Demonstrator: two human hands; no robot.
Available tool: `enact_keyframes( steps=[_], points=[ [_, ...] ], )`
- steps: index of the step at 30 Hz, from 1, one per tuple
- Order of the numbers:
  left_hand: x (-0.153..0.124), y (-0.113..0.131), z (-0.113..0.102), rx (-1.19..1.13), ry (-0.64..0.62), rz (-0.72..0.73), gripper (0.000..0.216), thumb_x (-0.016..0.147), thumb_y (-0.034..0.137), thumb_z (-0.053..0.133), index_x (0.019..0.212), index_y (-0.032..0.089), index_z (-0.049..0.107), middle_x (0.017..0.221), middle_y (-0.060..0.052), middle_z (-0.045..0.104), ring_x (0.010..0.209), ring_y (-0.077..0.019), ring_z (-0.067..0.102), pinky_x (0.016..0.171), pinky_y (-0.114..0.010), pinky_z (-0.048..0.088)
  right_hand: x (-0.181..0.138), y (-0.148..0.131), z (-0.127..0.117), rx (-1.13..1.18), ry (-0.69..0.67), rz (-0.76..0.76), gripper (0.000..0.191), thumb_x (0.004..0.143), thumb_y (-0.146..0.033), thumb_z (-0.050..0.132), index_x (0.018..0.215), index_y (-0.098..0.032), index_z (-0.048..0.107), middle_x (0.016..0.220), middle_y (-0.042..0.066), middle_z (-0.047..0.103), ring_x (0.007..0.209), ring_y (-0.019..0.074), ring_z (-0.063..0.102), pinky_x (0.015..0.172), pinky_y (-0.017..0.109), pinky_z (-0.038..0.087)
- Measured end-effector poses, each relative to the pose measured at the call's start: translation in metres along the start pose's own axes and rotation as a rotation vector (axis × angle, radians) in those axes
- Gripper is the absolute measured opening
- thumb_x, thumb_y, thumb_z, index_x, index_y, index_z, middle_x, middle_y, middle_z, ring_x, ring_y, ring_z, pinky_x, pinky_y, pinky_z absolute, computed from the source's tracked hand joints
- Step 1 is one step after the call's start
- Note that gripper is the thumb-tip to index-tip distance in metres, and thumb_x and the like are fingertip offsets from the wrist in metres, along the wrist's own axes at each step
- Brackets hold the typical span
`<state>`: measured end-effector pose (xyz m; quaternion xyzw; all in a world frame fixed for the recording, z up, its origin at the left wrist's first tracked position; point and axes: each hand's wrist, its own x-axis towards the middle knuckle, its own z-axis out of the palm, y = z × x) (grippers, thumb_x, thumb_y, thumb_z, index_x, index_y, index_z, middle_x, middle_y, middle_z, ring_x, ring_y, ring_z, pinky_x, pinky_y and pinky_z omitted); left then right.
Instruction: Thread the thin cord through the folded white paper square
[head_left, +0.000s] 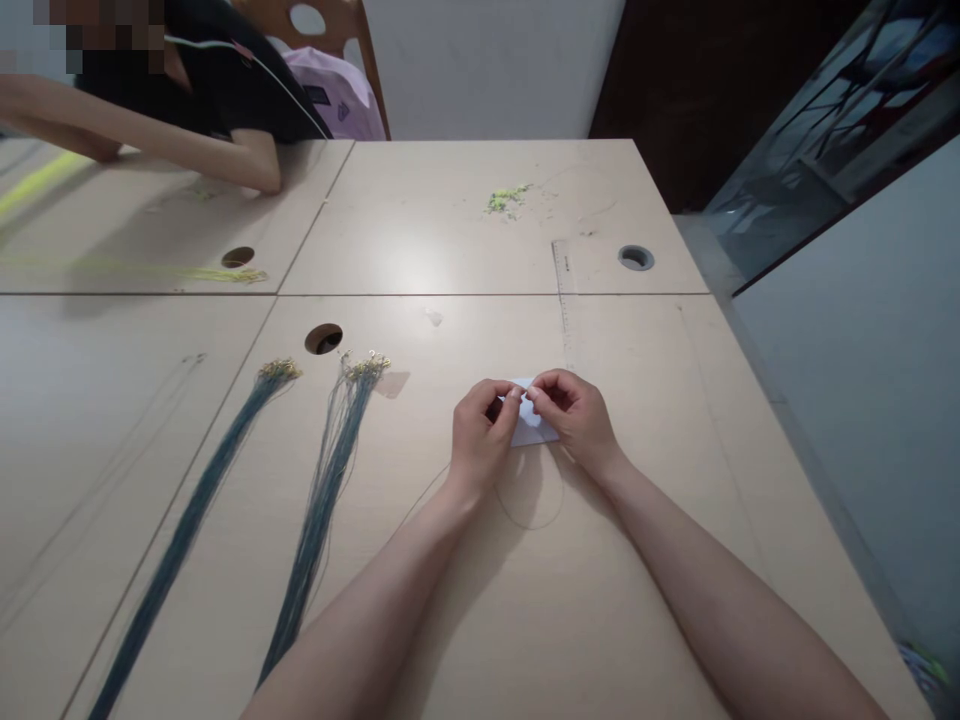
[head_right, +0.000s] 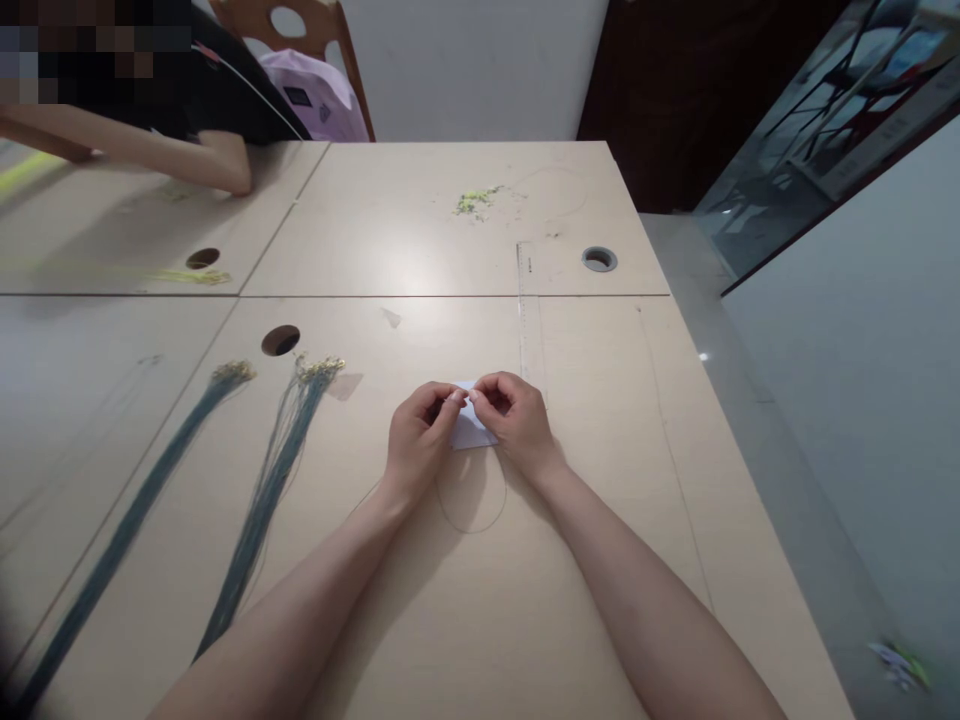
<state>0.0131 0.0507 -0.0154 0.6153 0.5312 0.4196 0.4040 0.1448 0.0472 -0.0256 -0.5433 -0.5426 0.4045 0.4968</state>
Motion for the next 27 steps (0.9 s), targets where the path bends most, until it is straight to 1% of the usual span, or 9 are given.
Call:
enact_keyframes(
  steps=[8,15,20,27],
  points=[
    [-0.0004,0.0003,0.0008,-0.02,0.002,-0.033,0.018,0.081,0.03,0.049,0.077,0.017,0.061,0.073,-0.002,0.06,0.065,-0.0116,0.051,0.06,-0.024,0.039,-0.0008,-0.0014,0.0016,-0.104,0.016,-0.127,0.009,0.076,-0.026,0.055,0.072,-0.019,0.058,0.068,0.001,0.057,0.062,0.012,0.051,0.057,0.024,0.04],
    [-0.0007,-0.003,0.0017,-0.036,0.011,-0.018,0.017,0.081,0.029,0.05,0.075,0.017,0.06,0.07,-0.002,0.06,0.062,-0.0114,0.05,0.056,-0.024,0.038,-0.001,-0.0056,0.0008,-0.157,0.009,-0.146,0.008,0.076,-0.025,0.054,0.071,-0.02,0.058,0.07,0.001,0.058,0.064,0.0133,0.052,0.059,0.026,0.041],
    [-0.0009,-0.0025,0.0015,-0.05,0.009,-0.031,0.018,0.081,0.029,0.05,0.075,0.017,0.061,0.069,-0.002,0.06,0.061,-0.0112,0.05,0.055,-0.023,0.038,-0.0008,-0.0031,0.0007,-0.089,0.007,-0.085,0.009,0.076,-0.027,0.055,0.071,-0.019,0.058,0.068,0.001,0.057,0.062,0.0126,0.051,0.057,0.025,0.04],
    [-0.0003,0.001,0.0012,-0.036,0.008,0.015,0.017,0.083,0.029,0.049,0.079,0.018,0.061,0.077,-0.004,0.062,0.068,-0.0126,0.053,0.061,-0.026,0.041,0.0005,0.0011,-0.0017,0.075,0.007,0.052,0.014,0.075,-0.031,0.057,0.072,-0.018,0.057,0.063,-0.001,0.056,0.059,0.0117,0.051,0.056,0.024,0.04]
  ],
)
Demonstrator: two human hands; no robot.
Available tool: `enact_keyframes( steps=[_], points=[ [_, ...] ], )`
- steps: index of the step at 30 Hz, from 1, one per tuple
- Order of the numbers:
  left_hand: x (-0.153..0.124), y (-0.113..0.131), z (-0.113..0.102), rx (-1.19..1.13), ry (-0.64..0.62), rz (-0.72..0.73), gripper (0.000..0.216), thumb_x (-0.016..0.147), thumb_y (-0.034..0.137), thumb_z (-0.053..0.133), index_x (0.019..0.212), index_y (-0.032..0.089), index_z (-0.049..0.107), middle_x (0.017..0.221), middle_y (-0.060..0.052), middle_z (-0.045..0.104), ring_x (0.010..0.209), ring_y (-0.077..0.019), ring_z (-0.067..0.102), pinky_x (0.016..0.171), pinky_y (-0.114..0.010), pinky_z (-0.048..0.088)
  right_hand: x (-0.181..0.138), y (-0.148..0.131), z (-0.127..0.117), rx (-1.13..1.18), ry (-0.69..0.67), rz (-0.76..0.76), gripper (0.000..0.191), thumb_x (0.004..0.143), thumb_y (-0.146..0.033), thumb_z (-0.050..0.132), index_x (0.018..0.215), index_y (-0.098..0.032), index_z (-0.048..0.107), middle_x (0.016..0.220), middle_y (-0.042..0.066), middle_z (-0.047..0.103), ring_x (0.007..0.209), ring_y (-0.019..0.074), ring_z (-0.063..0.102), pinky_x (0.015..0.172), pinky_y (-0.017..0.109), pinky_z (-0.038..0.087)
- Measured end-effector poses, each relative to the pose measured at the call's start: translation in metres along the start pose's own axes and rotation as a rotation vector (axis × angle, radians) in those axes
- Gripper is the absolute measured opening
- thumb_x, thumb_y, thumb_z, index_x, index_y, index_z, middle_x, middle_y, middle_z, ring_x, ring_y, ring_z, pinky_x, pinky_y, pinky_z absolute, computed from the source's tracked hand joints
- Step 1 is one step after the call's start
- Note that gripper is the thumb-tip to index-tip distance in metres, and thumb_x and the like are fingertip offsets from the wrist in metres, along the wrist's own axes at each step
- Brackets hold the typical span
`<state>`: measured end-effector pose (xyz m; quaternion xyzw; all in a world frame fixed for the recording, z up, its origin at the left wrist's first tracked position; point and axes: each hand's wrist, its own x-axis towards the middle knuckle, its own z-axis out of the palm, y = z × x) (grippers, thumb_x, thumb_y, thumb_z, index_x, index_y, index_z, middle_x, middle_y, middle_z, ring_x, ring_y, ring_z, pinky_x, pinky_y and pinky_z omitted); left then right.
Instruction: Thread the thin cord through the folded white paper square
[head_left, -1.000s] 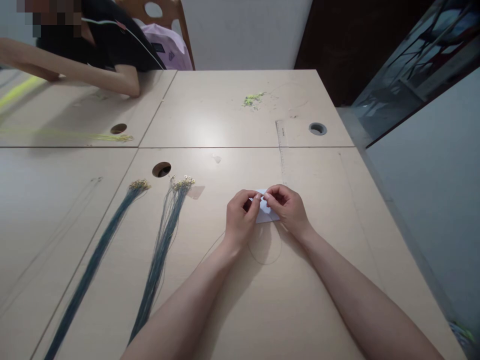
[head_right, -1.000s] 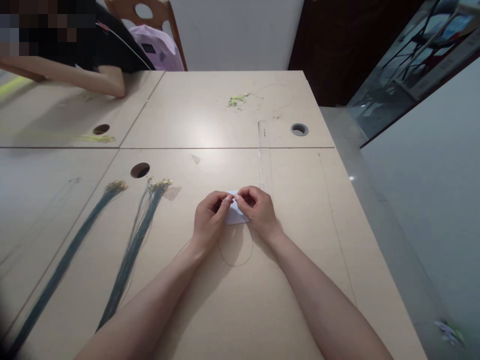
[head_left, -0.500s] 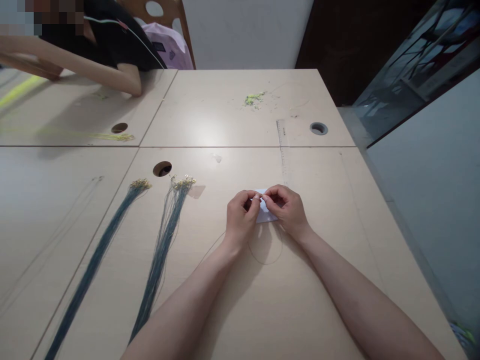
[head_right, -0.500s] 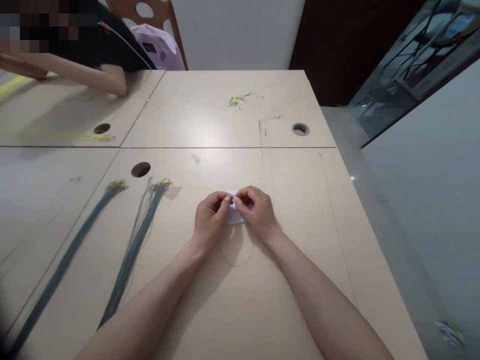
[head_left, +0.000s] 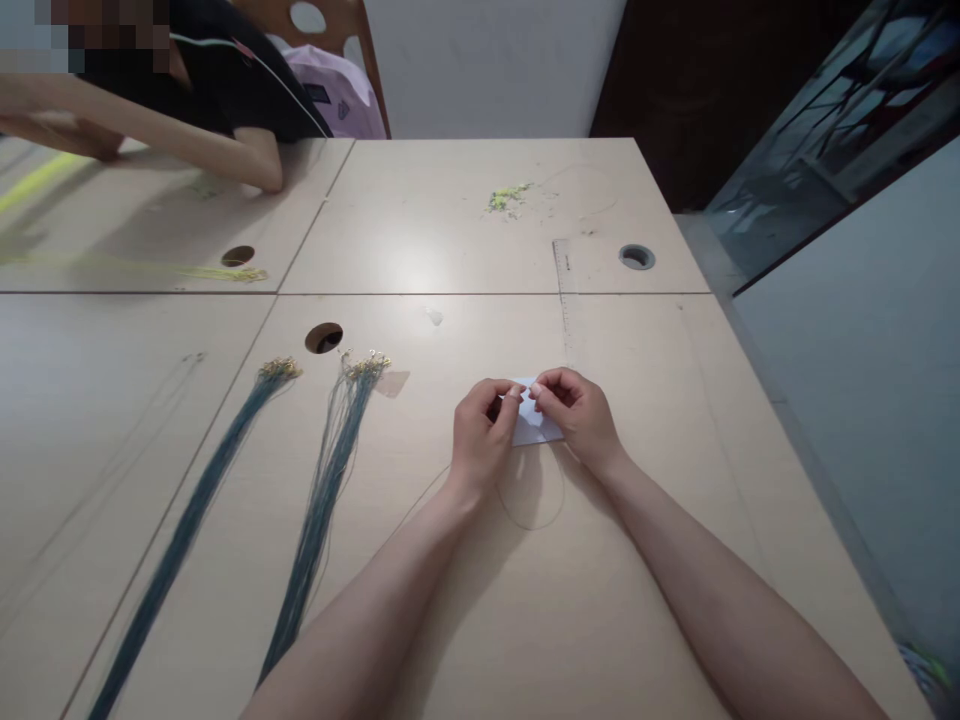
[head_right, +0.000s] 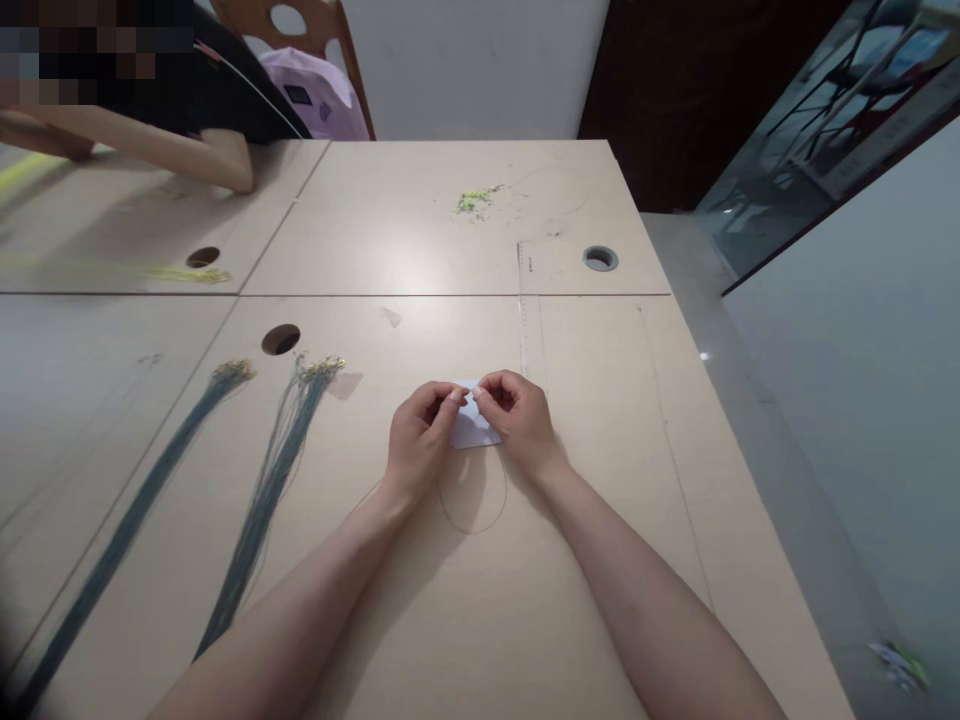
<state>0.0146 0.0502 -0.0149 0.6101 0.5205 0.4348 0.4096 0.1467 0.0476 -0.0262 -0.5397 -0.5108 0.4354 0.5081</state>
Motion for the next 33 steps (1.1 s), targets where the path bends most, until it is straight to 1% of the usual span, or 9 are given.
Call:
enact_keyframes(
  steps=[4,7,11,20,25,29,33],
  points=[
    [-0.0003,0.0004,-0.0002,0.018,0.003,0.034,0.015,0.083,0.026,0.049,0.085,0.019,0.062,0.084,-0.004,0.063,0.066,-0.0115,0.052,0.06,-0.026,0.042,0.0009,-0.0015,-0.0013,0.032,-0.008,0.035,0.015,0.075,-0.033,0.057,0.072,-0.018,0.056,0.064,-0.001,0.056,0.06,0.0119,0.052,0.058,0.025,0.042],
    [-0.0007,0.0006,-0.0004,0.043,0.001,0.062,0.013,0.081,0.025,0.052,0.085,0.019,0.063,0.079,-0.003,0.062,0.059,-0.0096,0.048,0.056,-0.024,0.04,0.0012,-0.0024,-0.0017,0.038,-0.012,0.042,0.015,0.074,-0.033,0.057,0.072,-0.018,0.056,0.063,-0.001,0.055,0.059,0.0117,0.052,0.057,0.025,0.041],
    [-0.0006,0.0008,-0.0002,0.059,-0.004,0.089,0.011,0.079,0.025,0.054,0.083,0.019,0.063,0.074,-0.001,0.06,0.055,-0.0082,0.045,0.053,-0.023,0.038,0.0013,-0.003,-0.0021,0.045,-0.022,0.045,0.015,0.074,-0.033,0.057,0.071,-0.018,0.055,0.061,-0.002,0.054,0.058,0.0116,0.05,0.056,0.024,0.04],
    [0.0,-0.0006,-0.0003,0.082,-0.002,0.132,0.012,0.08,0.025,0.053,0.079,0.018,0.062,0.072,-0.001,0.059,0.058,-0.0088,0.048,0.053,-0.022,0.036,0.0022,-0.0005,-0.0026,0.055,-0.031,0.046,0.016,0.074,-0.033,0.057,0.071,-0.018,0.055,0.061,-0.001,0.054,0.058,0.0115,0.05,0.057,0.025,0.04],
    [-0.0013,0.0007,0.0001,0.103,0.001,0.157,0.011,0.08,0.025,0.053,0.078,0.018,0.061,0.07,-0.001,0.058,0.057,-0.0085,0.046,0.053,-0.022,0.036,0.002,-0.0021,-0.0031,0.063,-0.026,0.053,0.014,0.074,-0.032,0.056,0.07,-0.018,0.054,0.059,-0.002,0.052,0.056,0.0112,0.049,0.056,0.025,0.04],
    [-0.0017,0.0016,0.0005,0.081,0.023,0.158,0.007,0.078,0.025,0.056,0.076,0.018,0.059,0.071,0.0,0.057,0.056,-0.0078,0.045,0.051,-0.021,0.035,0.002,-0.0039,-0.0041,0.075,-0.059,0.076,0.014,0.073,-0.032,0.056,0.068,-0.018,0.054,0.058,-0.002,0.052,0.055,0.011,0.048,0.055,0.025,0.039],
    [-0.0012,0.0,0.0006,0.067,0.012,0.16,0.004,0.077,0.021,0.057,0.074,0.018,0.058,0.07,0.0,0.055,0.054,-0.0072,0.042,0.05,-0.021,0.034,0.002,-0.004,-0.0049,0.082,-0.082,0.086,0.012,0.073,-0.029,0.055,0.068,-0.018,0.054,0.057,-0.002,0.053,0.054,0.0109,0.048,0.054,0.024,0.038]
  ],
)
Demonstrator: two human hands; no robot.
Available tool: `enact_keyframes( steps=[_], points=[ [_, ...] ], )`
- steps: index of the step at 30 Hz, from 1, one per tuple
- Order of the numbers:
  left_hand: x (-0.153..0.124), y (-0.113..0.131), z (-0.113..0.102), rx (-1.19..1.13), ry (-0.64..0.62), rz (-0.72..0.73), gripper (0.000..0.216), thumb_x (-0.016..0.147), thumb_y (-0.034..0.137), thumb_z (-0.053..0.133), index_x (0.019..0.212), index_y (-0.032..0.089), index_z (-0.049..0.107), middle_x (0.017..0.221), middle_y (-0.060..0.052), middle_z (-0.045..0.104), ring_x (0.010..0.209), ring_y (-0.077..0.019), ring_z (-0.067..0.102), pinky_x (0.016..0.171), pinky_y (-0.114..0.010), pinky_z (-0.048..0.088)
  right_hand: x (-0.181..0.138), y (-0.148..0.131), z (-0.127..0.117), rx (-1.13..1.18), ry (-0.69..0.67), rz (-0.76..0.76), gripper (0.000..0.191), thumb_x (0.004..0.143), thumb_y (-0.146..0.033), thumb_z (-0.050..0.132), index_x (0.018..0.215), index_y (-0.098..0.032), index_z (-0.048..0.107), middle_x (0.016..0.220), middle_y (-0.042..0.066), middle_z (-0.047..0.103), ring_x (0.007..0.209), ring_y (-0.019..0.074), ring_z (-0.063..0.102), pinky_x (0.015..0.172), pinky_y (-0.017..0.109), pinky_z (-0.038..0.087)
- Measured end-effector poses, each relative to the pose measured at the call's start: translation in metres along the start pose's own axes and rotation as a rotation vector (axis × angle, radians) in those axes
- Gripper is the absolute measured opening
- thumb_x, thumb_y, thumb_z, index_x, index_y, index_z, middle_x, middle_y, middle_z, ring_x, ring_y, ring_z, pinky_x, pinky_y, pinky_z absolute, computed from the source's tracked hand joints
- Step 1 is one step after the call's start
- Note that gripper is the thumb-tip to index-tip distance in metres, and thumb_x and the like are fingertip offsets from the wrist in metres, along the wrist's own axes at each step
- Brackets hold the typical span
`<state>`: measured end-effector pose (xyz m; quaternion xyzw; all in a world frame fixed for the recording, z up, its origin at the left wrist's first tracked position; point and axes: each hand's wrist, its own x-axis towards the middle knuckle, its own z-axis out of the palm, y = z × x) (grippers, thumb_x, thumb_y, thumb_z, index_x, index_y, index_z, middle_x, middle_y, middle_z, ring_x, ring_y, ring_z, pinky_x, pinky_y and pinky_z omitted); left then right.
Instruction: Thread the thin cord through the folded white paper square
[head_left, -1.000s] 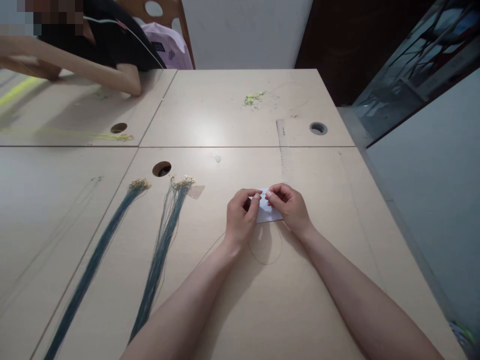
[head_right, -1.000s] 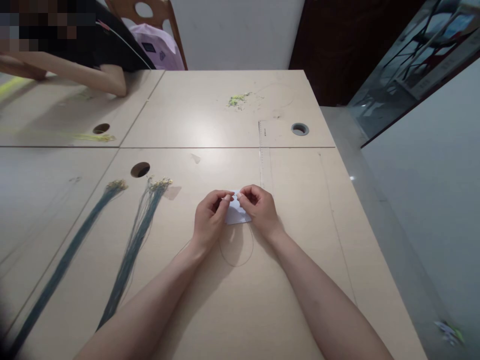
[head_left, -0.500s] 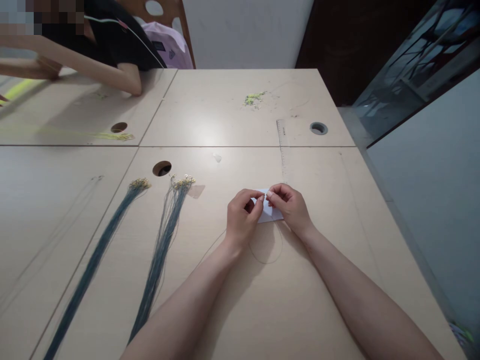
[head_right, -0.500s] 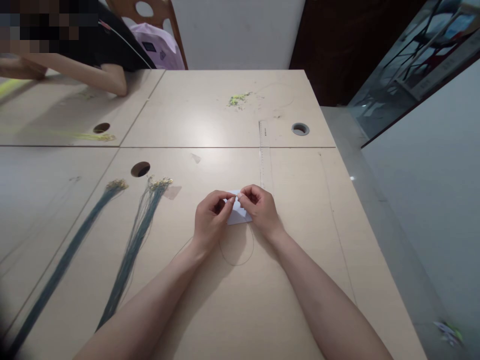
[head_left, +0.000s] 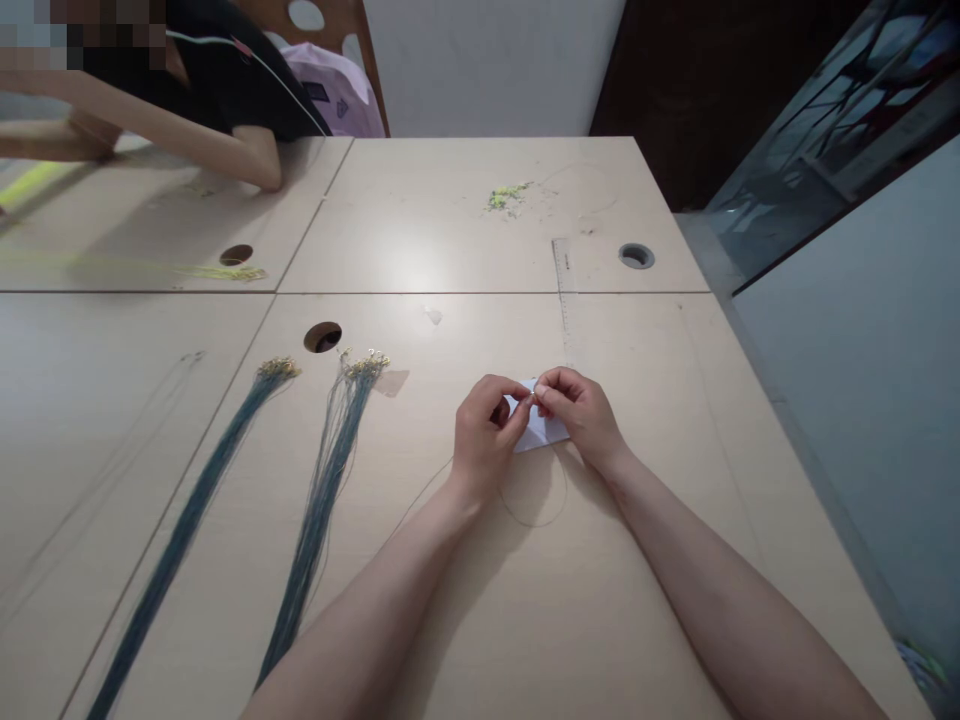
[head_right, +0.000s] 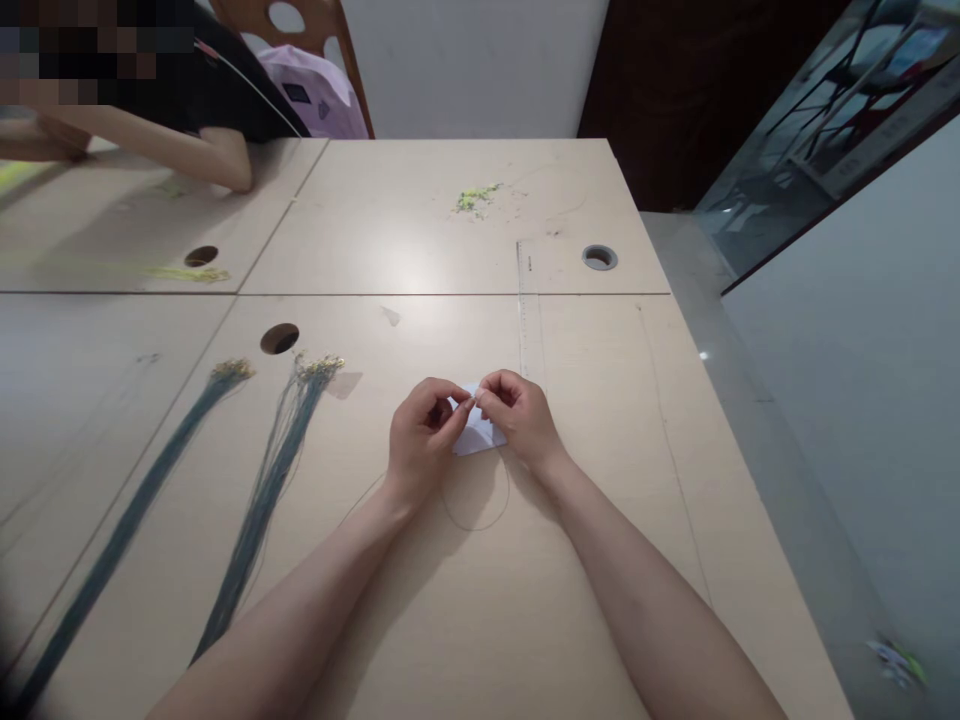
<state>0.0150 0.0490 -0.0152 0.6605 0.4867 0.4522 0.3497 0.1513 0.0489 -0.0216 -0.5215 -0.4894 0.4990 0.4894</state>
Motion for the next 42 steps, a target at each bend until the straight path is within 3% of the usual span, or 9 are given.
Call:
enact_keyframes(
  steps=[14,31,42],
  points=[
    [0.001,-0.0019,-0.0003,-0.019,-0.008,0.022,0.003,0.076,0.019,0.058,0.073,0.018,0.058,0.066,0.001,0.052,0.053,-0.0069,0.042,0.049,-0.021,0.034,0.0002,-0.0003,-0.0013,0.076,-0.043,0.009,0.012,0.074,-0.027,0.055,0.066,-0.018,0.055,0.056,-0.003,0.053,0.053,0.01,0.047,0.054,0.024,0.037],
    [0.002,-0.0045,0.0006,-0.037,0.019,0.16,0.004,0.076,0.014,0.06,0.074,0.017,0.057,0.069,0.001,0.054,0.053,-0.0056,0.041,0.048,-0.019,0.034,0.0011,-0.0006,-0.0032,0.091,-0.083,0.011,0.012,0.075,-0.026,0.055,0.066,-0.018,0.054,0.054,-0.004,0.052,0.052,0.0091,0.047,0.054,0.023,0.037],
    [0.0014,-0.007,-0.0009,-0.003,-0.029,0.194,0.005,0.077,0.012,0.057,0.076,0.017,0.056,0.073,-0.001,0.054,0.057,-0.0066,0.043,0.051,-0.019,0.035,0.0017,-0.0008,-0.0037,0.111,-0.11,0.018,0.013,0.076,-0.025,0.056,0.066,-0.018,0.054,0.055,-0.004,0.052,0.053,0.0086,0.047,0.054,0.023,0.037]
  ],
)
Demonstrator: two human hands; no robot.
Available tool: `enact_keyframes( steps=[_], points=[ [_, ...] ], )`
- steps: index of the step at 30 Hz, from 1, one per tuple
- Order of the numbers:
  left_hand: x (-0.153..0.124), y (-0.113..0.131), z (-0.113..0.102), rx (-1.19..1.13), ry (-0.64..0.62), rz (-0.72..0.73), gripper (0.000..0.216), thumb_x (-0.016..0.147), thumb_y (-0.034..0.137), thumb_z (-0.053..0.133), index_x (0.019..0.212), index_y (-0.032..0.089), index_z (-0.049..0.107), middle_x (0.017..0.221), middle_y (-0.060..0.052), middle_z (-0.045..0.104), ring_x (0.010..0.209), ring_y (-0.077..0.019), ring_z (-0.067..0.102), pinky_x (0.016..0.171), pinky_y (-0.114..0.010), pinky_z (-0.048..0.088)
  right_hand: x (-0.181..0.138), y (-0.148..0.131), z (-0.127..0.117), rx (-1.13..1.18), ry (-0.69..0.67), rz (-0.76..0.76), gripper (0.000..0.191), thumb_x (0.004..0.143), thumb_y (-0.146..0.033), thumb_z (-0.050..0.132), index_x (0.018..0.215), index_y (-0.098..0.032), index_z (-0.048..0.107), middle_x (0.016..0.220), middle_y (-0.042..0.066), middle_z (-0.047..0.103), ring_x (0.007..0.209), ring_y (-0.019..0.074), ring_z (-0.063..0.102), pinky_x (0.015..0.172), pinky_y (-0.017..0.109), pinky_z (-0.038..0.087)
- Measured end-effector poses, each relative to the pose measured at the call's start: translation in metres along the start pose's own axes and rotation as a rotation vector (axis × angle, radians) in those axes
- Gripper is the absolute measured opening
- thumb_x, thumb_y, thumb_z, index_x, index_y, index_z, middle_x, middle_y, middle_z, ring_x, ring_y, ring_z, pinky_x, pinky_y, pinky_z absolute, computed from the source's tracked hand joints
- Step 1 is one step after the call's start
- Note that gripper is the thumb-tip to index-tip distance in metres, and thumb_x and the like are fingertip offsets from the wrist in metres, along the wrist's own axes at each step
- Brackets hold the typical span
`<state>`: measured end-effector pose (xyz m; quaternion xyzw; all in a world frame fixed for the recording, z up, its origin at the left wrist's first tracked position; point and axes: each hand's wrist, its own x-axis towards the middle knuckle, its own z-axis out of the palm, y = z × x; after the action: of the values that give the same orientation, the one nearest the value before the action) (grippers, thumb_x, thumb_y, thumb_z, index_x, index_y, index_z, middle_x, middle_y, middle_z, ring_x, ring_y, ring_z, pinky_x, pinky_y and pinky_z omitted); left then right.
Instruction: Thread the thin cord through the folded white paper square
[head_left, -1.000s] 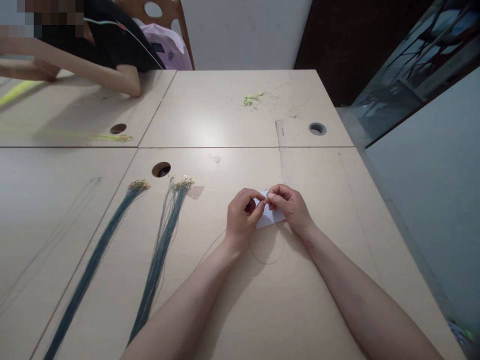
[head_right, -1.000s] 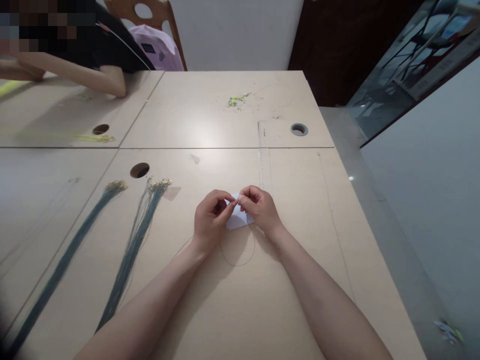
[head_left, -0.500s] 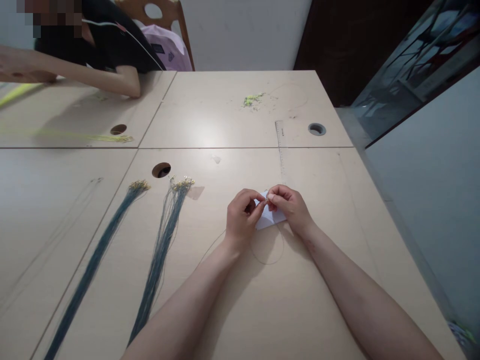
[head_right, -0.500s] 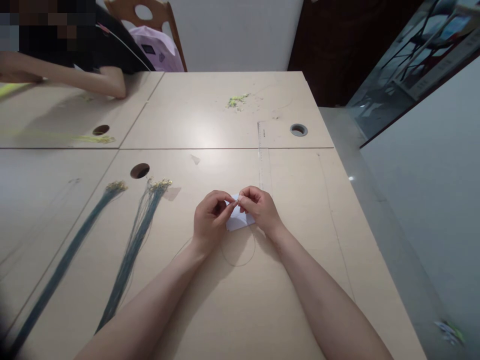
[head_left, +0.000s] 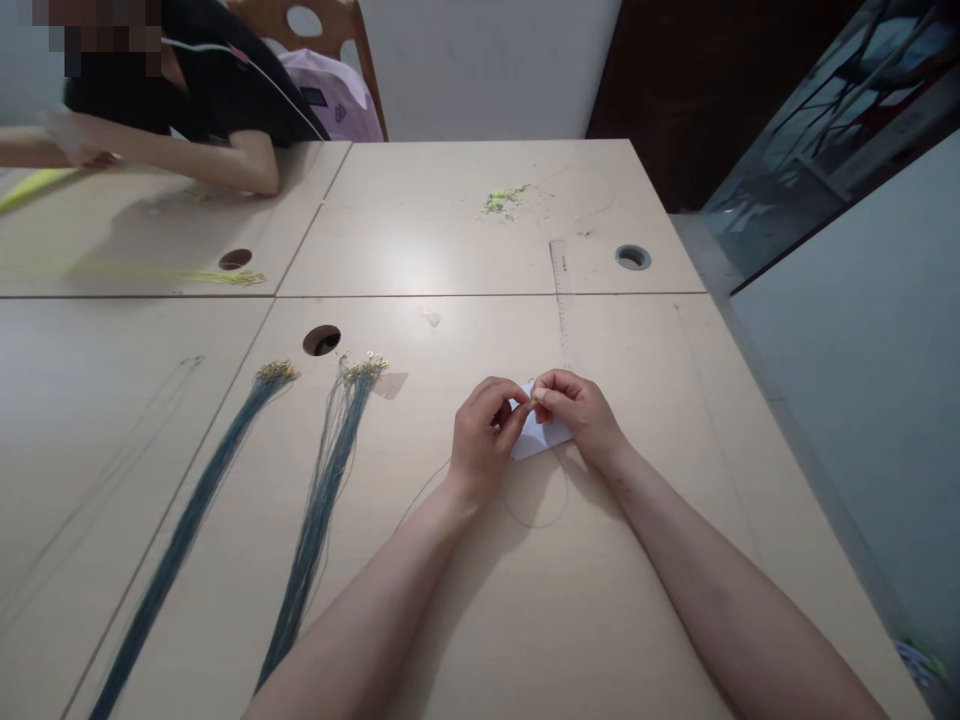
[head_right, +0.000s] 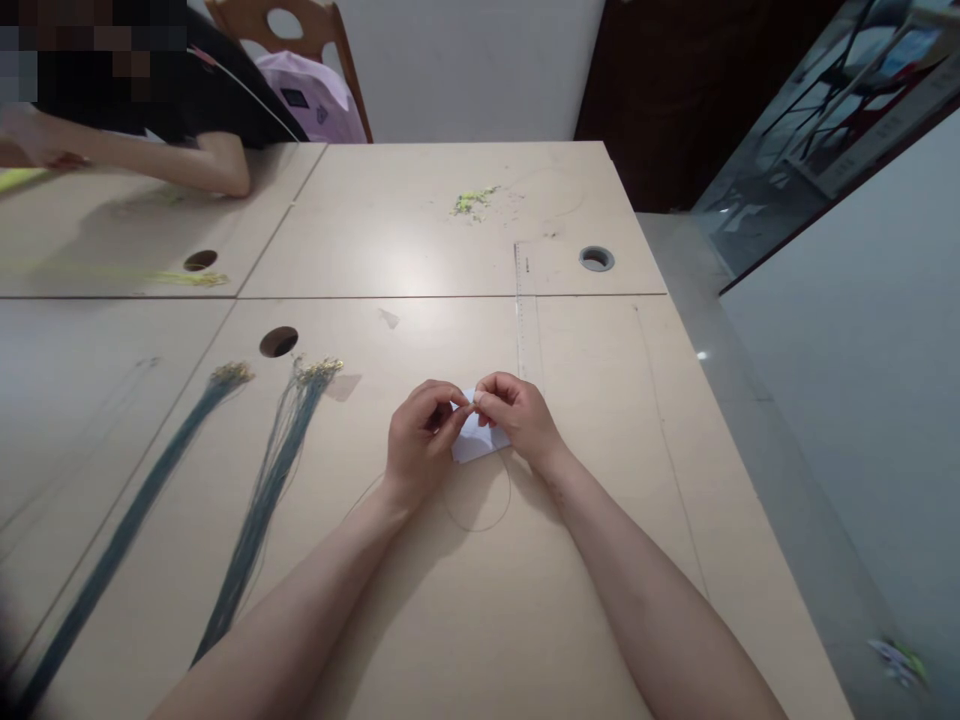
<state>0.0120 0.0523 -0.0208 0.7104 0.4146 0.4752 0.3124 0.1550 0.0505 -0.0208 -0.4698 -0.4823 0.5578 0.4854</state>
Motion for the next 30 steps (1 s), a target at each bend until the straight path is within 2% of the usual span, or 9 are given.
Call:
enact_keyframes(
  steps=[10,21,30],
  points=[
    [0.0011,0.0021,-0.001,-0.008,-0.004,0.008,0.006,0.077,0.012,0.057,0.076,0.017,0.055,0.074,-0.001,0.054,0.058,-0.0068,0.043,0.051,-0.019,0.035,0.0003,-0.0001,-0.0004,-0.009,-0.004,0.007,0.012,0.076,-0.026,0.056,0.067,-0.018,0.055,0.055,-0.004,0.053,0.053,0.009,0.047,0.054,0.023,0.037],
    [0.0008,0.0008,0.0,-0.005,0.074,0.05,0.007,0.075,0.014,0.061,0.077,0.017,0.055,0.073,0.0,0.054,0.055,-0.006,0.042,0.049,-0.019,0.035,-0.0004,-0.0008,-0.0007,0.002,0.008,0.015,0.01,0.075,-0.024,0.055,0.067,-0.018,0.056,0.054,-0.004,0.053,0.053,0.0093,0.047,0.054,0.023,0.037],
    [-0.0004,0.0,-0.0001,-0.023,0.042,0.046,0.005,0.077,0.013,0.059,0.078,0.017,0.056,0.075,-0.001,0.056,0.057,-0.0063,0.044,0.05,-0.019,0.035,-0.0009,-0.0032,0.0001,-0.002,0.0,0.017,0.012,0.074,-0.026,0.055,0.066,-0.018,0.055,0.055,-0.004,0.053,0.054,0.0097,0.048,0.055,0.024,0.038]
  ],
)
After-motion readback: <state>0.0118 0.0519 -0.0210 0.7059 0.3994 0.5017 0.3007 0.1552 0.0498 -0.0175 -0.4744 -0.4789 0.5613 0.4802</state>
